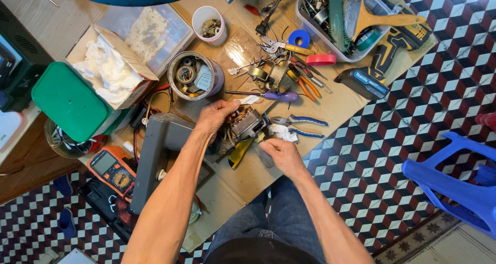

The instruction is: The person cleans and adjusts a small motor or fan assembly on a cluttered workbench. They wipe the rotor with a cloth, use a screwdriver to tighten or align parts, and repeatedly rotate the shaft to check movement. Tools and components are handled one at a time, and the device is repositioned several times during the process.

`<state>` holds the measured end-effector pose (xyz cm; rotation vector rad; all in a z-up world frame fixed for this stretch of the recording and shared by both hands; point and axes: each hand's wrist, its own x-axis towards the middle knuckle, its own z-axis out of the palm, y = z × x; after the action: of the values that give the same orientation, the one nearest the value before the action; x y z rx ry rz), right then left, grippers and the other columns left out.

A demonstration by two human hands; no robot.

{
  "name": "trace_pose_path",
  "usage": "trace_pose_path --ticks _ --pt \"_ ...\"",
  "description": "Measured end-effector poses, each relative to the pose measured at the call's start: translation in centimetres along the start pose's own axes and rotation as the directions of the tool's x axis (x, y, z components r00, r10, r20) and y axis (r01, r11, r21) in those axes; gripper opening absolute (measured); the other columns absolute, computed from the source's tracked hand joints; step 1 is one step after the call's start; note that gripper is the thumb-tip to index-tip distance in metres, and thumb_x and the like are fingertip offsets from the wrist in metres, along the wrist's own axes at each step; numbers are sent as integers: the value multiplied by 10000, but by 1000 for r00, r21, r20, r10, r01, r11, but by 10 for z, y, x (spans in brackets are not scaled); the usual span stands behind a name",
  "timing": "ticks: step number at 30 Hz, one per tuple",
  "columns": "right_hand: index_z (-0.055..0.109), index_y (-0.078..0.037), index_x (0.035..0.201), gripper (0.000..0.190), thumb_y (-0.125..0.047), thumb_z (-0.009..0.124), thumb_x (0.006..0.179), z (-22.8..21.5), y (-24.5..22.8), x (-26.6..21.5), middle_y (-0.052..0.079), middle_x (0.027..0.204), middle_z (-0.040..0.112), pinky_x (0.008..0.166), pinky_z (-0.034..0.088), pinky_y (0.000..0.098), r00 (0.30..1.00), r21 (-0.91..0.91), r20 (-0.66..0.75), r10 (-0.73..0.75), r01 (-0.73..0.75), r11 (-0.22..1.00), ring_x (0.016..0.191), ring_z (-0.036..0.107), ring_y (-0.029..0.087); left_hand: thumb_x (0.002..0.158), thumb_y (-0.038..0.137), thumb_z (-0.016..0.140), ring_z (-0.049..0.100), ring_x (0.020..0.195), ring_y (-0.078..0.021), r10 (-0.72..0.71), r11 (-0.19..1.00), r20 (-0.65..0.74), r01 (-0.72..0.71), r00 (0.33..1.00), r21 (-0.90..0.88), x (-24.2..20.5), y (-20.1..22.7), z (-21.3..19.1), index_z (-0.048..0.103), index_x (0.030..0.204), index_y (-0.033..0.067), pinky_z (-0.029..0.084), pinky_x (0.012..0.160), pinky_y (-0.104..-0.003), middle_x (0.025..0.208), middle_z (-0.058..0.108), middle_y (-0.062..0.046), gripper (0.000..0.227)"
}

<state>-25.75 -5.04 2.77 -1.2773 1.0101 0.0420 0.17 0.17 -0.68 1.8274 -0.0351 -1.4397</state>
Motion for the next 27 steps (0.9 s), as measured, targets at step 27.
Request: trace_pose_path --ticks 27 --pt "790 10 1044 236 -195 694 977 4 -1 -1 44 968 776 751 537 279 992 464 45 116 -124 877 856 686 130 824 305 852 523 568 -70 -35 999 -90 32 995 -32 -12 2 10 727 727 68 402 529 -231 678 669 6 285"
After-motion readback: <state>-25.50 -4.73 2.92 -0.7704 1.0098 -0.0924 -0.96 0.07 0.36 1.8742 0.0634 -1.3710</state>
